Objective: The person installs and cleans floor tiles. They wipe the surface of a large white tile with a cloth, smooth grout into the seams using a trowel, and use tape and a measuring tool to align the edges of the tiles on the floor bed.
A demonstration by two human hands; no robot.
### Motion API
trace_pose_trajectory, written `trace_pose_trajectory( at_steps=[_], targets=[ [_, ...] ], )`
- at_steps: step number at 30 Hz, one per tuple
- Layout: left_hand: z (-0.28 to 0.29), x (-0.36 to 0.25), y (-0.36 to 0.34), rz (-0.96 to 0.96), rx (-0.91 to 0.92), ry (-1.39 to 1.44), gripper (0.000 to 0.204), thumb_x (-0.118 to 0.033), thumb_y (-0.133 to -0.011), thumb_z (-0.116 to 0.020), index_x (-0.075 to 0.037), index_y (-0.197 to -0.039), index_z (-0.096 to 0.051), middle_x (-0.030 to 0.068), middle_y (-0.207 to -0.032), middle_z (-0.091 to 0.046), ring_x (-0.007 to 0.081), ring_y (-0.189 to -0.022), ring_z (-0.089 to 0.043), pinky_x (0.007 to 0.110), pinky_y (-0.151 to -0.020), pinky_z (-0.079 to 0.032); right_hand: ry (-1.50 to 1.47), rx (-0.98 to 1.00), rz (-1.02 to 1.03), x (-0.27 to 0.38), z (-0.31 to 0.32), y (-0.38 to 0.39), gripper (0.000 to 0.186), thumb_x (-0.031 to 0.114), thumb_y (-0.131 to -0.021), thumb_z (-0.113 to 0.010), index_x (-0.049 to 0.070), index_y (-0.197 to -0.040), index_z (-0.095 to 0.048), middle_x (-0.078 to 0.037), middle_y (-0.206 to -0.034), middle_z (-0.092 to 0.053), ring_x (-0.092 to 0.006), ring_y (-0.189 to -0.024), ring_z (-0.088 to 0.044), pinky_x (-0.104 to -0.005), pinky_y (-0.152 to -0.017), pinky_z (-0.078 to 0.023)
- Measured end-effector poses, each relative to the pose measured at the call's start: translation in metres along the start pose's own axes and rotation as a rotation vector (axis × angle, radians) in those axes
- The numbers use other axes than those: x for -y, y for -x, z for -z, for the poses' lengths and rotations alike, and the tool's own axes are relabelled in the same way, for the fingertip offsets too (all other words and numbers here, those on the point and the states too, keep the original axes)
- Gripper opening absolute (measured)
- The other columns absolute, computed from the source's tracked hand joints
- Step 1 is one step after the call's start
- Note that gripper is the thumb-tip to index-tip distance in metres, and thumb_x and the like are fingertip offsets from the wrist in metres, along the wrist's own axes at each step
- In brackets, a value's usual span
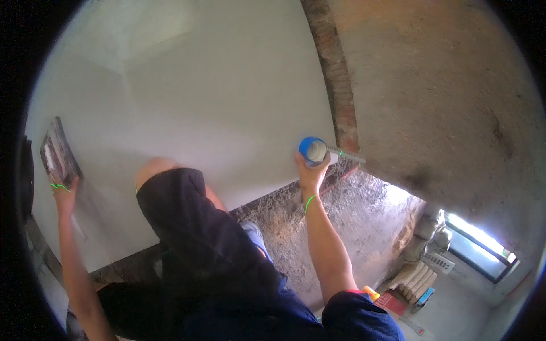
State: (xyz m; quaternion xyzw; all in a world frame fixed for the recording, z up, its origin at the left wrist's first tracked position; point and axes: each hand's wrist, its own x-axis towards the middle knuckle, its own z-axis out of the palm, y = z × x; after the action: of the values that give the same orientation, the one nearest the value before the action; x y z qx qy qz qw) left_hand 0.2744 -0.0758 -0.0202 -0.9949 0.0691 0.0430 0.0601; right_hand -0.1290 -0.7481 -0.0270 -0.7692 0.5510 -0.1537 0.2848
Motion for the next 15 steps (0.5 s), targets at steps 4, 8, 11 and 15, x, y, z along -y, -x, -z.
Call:
trace_pose_trajectory(
  at_steps=[4,8,11,15],
  targets=[
    [0.001,0.0,0.003,-0.01,-0.032,0.025,0.096,-0.048,-0.082,-0.066,-0.001,-0.148,-0.016,0.0289,-0.15,-0.018,0.041,-0.138,-0.025,0.041,-0.112,-0.025,-0.014,0.042,-0.044,0.004,0.002,0.002,0.11,0.036,-0.063,-0.084,-0.003,-0.143,-0.021,-0.024,-0.137,-0.039,-0.0327,-0.126,-0.041,-0.0405,-0.104,-0.034],
    [0.008,-0.003,-0.004,-0.034,-0.034,0.129,0.095,-0.044,-0.082,-0.069,-0.003,-0.149,-0.015,0.0271,-0.152,-0.015,0.0384,-0.14,-0.021,0.04,-0.113,-0.022,0.004,0.04,-0.016,0.005,0.002,-0.002,0.108,0.034,-0.064,-0.084,-0.002,-0.143,-0.021,-0.022,-0.138,-0.039,-0.0314,-0.126,-0.041,-0.039,-0.105,-0.034],
    [0.006,0.0,-0.009,-0.037,-0.05,0.177,0.095,-0.042,-0.082,-0.069,-0.001,-0.148,-0.015,0.0266,-0.152,-0.016,0.0373,-0.14,-0.021,0.039,-0.113,-0.021,-0.055,0.039,-0.04,0.004,0.0,-0.004,0.105,0.034,-0.066,-0.083,-0.003,-0.143,-0.022,-0.022,-0.138,-0.039,-0.0311,-0.126,-0.041,-0.039,-0.105,-0.034],
    [0.0,0.007,-0.02,-0.08,-0.094,0.217,0.094,-0.042,-0.082,-0.07,0.0,-0.148,-0.017,0.0263,-0.151,-0.018,0.0369,-0.14,-0.022,0.039,-0.113,-0.021,-0.121,0.079,-0.067,-0.001,0.0,-0.005,0.104,0.033,-0.067,-0.083,-0.003,-0.143,-0.022,-0.022,-0.138,-0.039,-0.0308,-0.126,-0.041,-0.0387,-0.105,-0.034]
  ],
)
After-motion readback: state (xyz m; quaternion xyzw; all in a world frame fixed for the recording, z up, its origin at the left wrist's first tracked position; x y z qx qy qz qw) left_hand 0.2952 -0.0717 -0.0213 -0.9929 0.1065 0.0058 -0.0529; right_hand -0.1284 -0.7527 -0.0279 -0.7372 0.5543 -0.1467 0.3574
